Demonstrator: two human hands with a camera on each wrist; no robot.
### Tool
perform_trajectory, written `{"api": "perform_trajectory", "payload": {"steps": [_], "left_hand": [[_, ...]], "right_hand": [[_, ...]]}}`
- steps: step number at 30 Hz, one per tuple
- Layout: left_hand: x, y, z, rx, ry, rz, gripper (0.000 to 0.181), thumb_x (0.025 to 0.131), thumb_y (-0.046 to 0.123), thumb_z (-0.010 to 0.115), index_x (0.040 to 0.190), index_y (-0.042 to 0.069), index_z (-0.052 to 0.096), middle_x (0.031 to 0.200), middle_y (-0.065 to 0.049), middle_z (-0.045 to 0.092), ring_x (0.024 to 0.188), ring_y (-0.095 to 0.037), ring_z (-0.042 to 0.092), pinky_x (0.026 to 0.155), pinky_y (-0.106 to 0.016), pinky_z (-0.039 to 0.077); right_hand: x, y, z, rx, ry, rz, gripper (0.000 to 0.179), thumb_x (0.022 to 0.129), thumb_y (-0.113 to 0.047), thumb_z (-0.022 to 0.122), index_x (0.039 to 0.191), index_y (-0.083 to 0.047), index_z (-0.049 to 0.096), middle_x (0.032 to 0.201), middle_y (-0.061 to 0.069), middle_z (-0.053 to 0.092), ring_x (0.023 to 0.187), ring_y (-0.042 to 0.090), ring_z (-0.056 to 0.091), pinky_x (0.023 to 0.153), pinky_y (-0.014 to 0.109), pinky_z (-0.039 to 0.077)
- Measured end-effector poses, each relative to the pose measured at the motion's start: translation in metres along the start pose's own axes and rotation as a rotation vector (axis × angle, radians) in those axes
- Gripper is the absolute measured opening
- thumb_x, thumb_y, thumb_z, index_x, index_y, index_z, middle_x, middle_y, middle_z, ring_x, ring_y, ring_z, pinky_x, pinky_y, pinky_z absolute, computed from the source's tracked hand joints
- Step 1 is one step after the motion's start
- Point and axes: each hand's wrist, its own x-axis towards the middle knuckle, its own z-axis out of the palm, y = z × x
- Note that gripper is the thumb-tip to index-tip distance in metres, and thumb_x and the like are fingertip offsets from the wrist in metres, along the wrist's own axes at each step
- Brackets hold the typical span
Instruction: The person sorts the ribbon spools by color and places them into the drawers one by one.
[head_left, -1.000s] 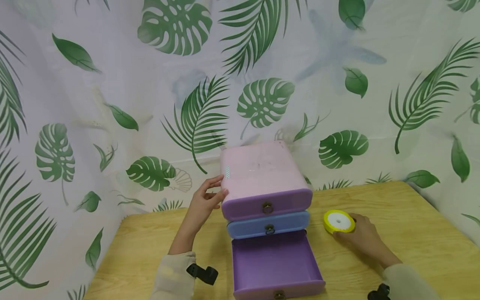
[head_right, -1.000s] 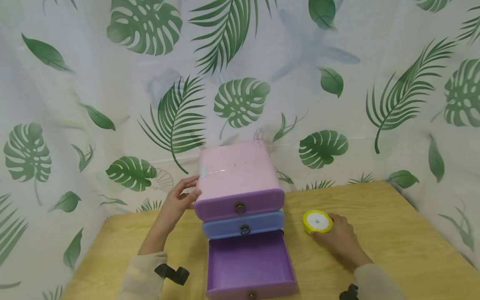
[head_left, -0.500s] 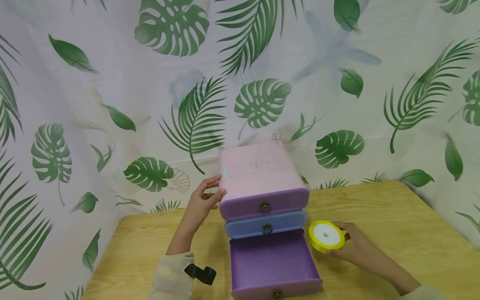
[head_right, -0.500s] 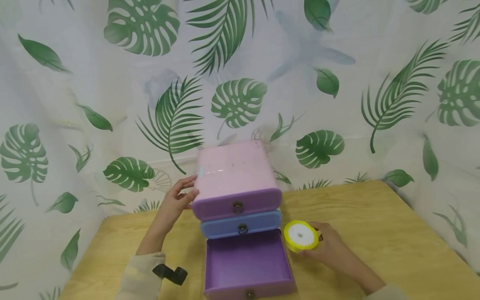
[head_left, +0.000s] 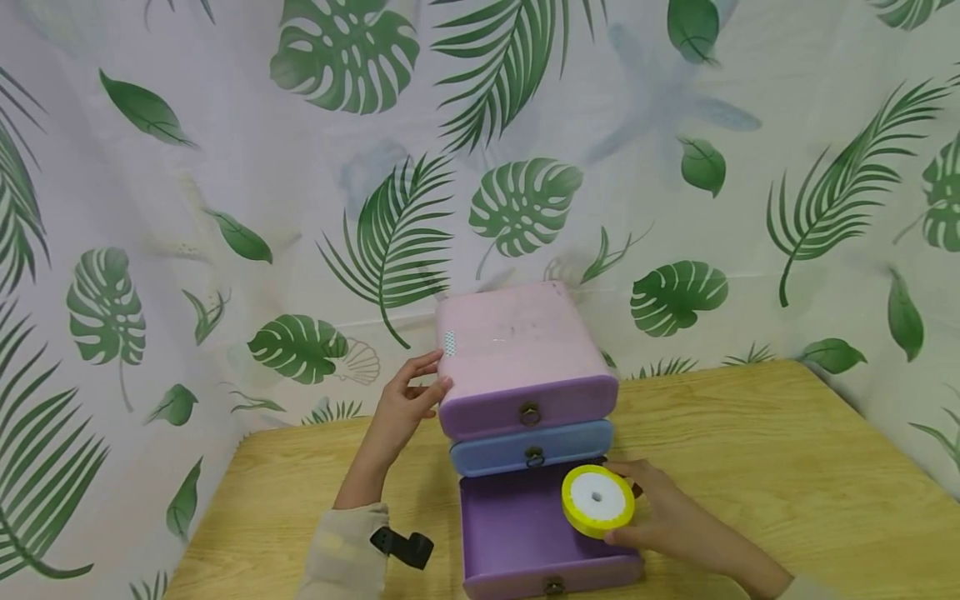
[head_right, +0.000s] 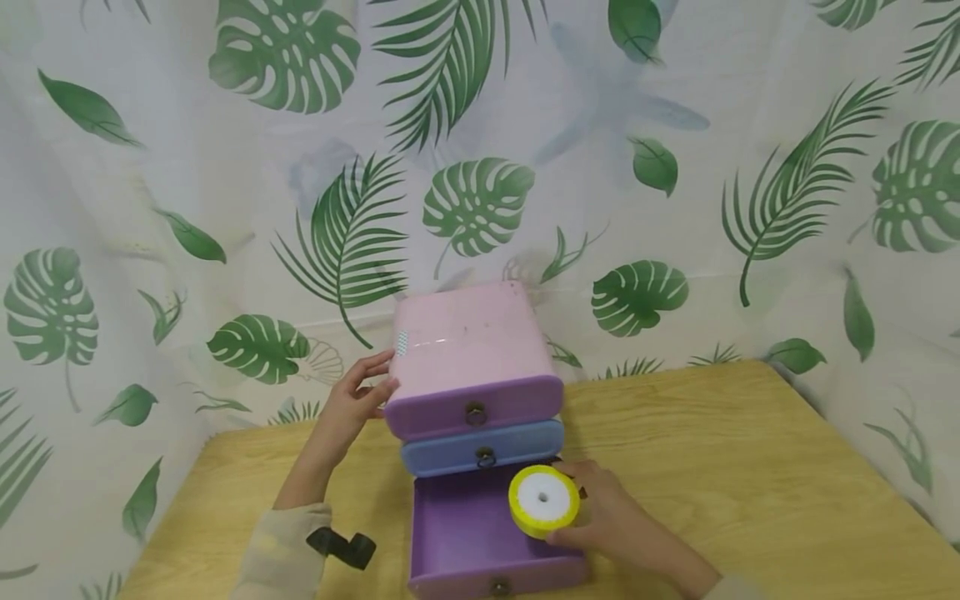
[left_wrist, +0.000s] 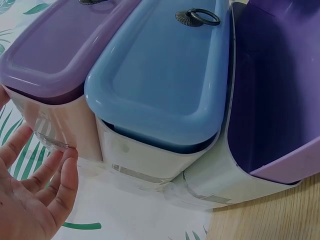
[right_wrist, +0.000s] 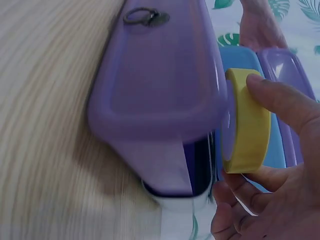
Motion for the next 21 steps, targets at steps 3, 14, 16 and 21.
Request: {"api": "perform_trajectory", "payload": {"steps": [3, 14, 16, 21], "left_hand": [[0.000, 0.000, -0.001, 0.003, 0.003, -0.003, 0.050, 0.093, 0.031, 0.063, 0.141, 0.029, 0.049, 0.140, -0.011, 0.047, 0.111, -0.027, 0.060, 0.088, -0.048, 0.052], [0.000, -0.001, -0.001, 0.003, 0.005, -0.003, 0.050, 0.093, 0.030, 0.063, 0.141, 0.029, 0.049, 0.140, -0.011, 0.047, 0.109, -0.026, 0.060, 0.085, -0.042, 0.053], [0.000, -0.001, -0.001, 0.003, 0.004, -0.002, 0.050, 0.093, 0.030, 0.063, 0.141, 0.029, 0.049, 0.140, -0.011, 0.047, 0.109, -0.026, 0.060, 0.084, -0.041, 0.053], [-0.001, -0.001, -0.001, 0.003, 0.002, 0.007, 0.050, 0.094, 0.030, 0.063, 0.141, 0.028, 0.049, 0.140, -0.011, 0.047, 0.110, -0.026, 0.060, 0.086, -0.043, 0.053]], "right_hand": [[0.006, -0.006, 0.007, -0.034, -0.027, -0.016, 0.082, 0.073, -0.034, 0.083, 0.134, 0.006, 0.047, 0.129, 0.024, 0.050, 0.105, 0.027, 0.051, 0.081, 0.039, 0.048], [0.023, -0.017, 0.030, -0.131, -0.062, -0.090, 0.077, 0.072, -0.037, 0.084, 0.131, 0.000, 0.052, 0.122, 0.023, 0.052, 0.111, 0.038, 0.049, 0.085, 0.053, 0.047], [0.026, -0.018, 0.032, -0.122, -0.078, -0.073, 0.079, 0.071, -0.037, 0.084, 0.132, 0.001, 0.051, 0.122, 0.023, 0.052, 0.112, 0.040, 0.050, 0.085, 0.056, 0.047], [0.032, -0.018, 0.038, -0.153, -0.104, -0.051, 0.083, 0.071, -0.040, 0.084, 0.134, 0.002, 0.050, 0.118, 0.020, 0.055, 0.109, 0.038, 0.052, 0.086, 0.055, 0.047]]}}
